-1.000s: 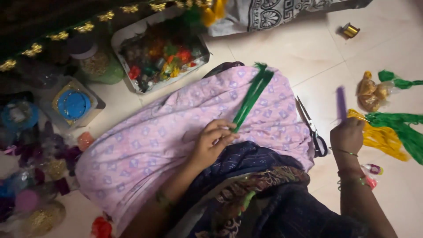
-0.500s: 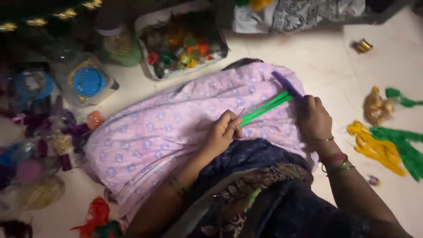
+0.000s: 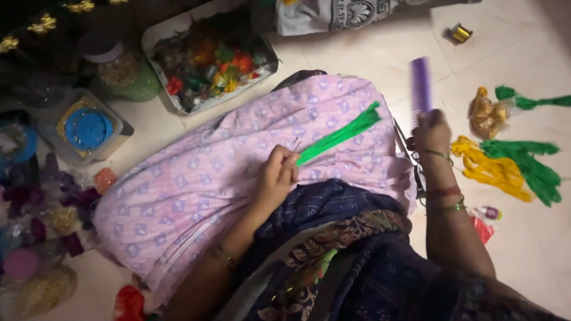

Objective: The person is attaching green decorative tassels and ribbons to the edge of a gold and purple saree fabric.

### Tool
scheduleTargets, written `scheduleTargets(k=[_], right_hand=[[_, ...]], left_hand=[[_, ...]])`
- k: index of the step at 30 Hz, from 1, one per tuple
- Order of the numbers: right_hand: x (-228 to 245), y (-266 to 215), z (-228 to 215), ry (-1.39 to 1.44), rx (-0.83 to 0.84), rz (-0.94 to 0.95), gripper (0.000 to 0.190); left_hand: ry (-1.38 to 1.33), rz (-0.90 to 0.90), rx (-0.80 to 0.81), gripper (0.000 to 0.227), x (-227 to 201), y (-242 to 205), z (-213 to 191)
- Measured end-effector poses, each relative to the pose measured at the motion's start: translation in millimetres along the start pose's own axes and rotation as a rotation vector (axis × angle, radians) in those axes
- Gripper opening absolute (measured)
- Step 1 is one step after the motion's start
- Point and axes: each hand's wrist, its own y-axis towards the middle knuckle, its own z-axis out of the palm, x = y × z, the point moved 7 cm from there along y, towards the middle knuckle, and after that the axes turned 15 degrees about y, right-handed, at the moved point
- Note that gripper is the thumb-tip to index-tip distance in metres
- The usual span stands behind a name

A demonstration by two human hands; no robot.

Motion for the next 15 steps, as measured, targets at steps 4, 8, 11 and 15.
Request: scheduleTargets(k=[4,8,11,15], right_hand=[[100,-63,30,-0.451,0.012,-0.604,0.017],[35,-27,15,-0.367,0.09,-0.601,0.018],[41,-32,9,-0.287,-0.024,-0.454,0.013],[82,-85,33,-0.49,0.138,-0.652,0.01]], left_hand=[[-0.074,-0.017,-0.006,0.009,-3,-11,-12],[0.056,-0.032,-0.111,0.01,-11,-9,-29],[0.215,-0.021,-0.184,0.011,-11,-10,-34],[0.054,-0.014,-0.036,0.008,-4,-10,-19]])
